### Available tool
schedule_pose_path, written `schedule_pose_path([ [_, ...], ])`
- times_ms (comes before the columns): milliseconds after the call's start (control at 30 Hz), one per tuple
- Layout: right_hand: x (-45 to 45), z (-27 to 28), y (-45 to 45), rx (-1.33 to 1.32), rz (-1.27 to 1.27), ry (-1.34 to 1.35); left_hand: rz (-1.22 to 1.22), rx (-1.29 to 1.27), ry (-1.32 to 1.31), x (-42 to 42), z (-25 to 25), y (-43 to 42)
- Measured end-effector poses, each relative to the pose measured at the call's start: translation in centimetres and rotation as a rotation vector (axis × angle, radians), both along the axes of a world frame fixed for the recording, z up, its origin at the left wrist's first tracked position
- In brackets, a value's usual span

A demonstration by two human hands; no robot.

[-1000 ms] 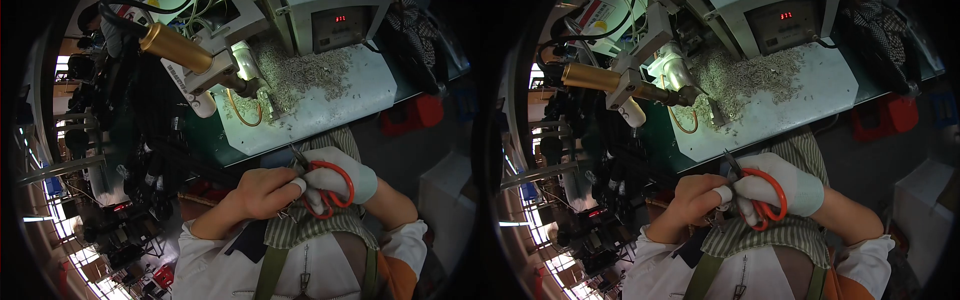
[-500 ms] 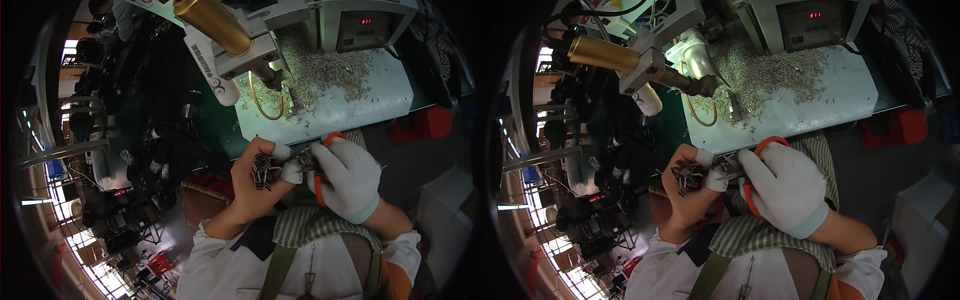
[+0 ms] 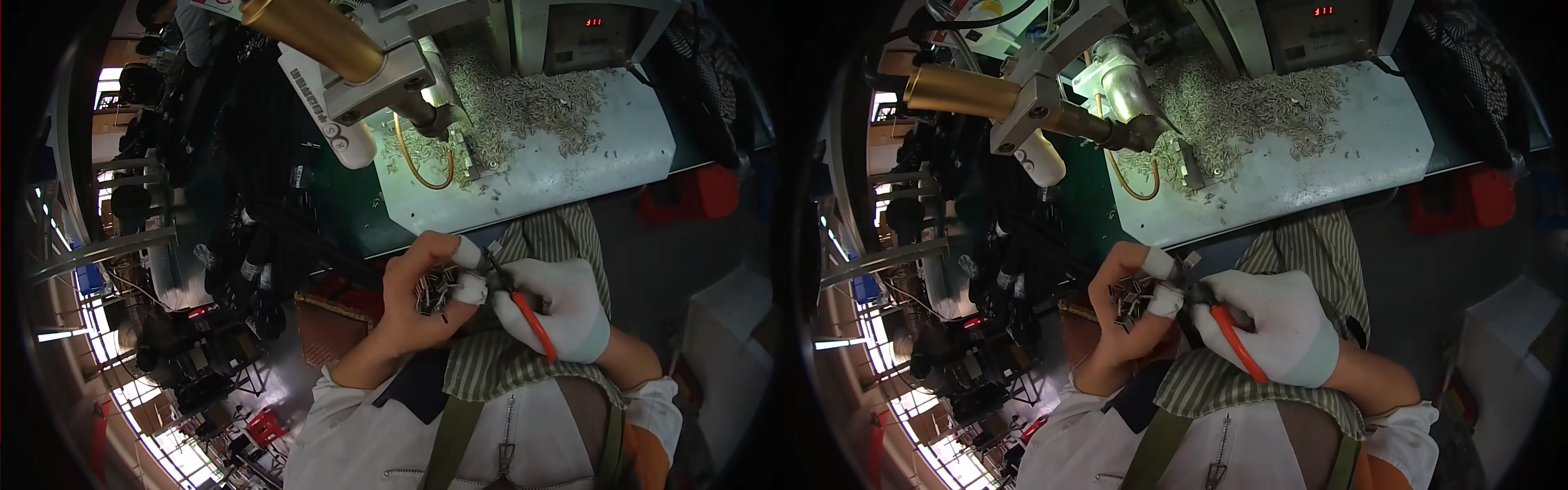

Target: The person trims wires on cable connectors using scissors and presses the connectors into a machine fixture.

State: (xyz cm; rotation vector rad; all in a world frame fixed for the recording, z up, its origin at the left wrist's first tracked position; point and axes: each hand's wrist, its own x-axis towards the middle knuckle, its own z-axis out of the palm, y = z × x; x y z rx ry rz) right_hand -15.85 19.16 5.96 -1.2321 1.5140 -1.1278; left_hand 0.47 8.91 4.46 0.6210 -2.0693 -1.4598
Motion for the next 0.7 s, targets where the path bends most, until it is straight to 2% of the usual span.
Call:
schedule_pose_path([
  [33,-0.1,0.1,-0.1,0.008,0.015,-0.002,0.148,0.22,0.104,-0.1,-0.5,0.3],
  [100,0.0,-0.3,-0.5,0.015,0.03,-0.002,0.154,0.206,0.013,-0.2,-0.1,0.2],
  [167,0.7,-1.3,-1.0,-0.227,-0.137,0.486,0.162,0.196,-0.072,-0.4,0.2,0.2],
  [300,1.1,-1.9,-1.0,-0.14,-0.108,0.664,0.167,0.301,-0.094,-0.6,0.1,-0.1],
  [367,1.3,-2.8,-1.1,-0.184,-0.114,0.413,0.171,0.32,-0.095,-0.6,-0.2,-0.8],
  [400,1.2,-2.6,-1.1,-0.182,-0.111,0.41,0.118,0.407,-0.094,-0.3,-0.5,-1.3],
  [467,0.7,-1.7,-1.0,0.007,-0.001,-0.017,0.068,0.496,-0.093,-0.1,-0.7,-2.2],
  [533,0.3,-1.8,-0.9,0.044,-0.051,-0.026,0.193,0.7,-0.139,-0.3,-0.7,-3.0],
  [567,0.0,-1.8,-1.0,0.077,-0.101,-0.033,0.195,0.7,-0.137,-0.2,-1.1,-3.8],
  [633,-1.3,-1.7,-2.1,0.296,-0.204,-0.24,0.228,0.875,-0.096,-0.3,-2.2,-6.1],
  [700,-2.7,-0.9,-4.5,0.362,-0.202,-0.319,0.173,0.877,-0.101,-1.3,-2.4,-7.7],
])
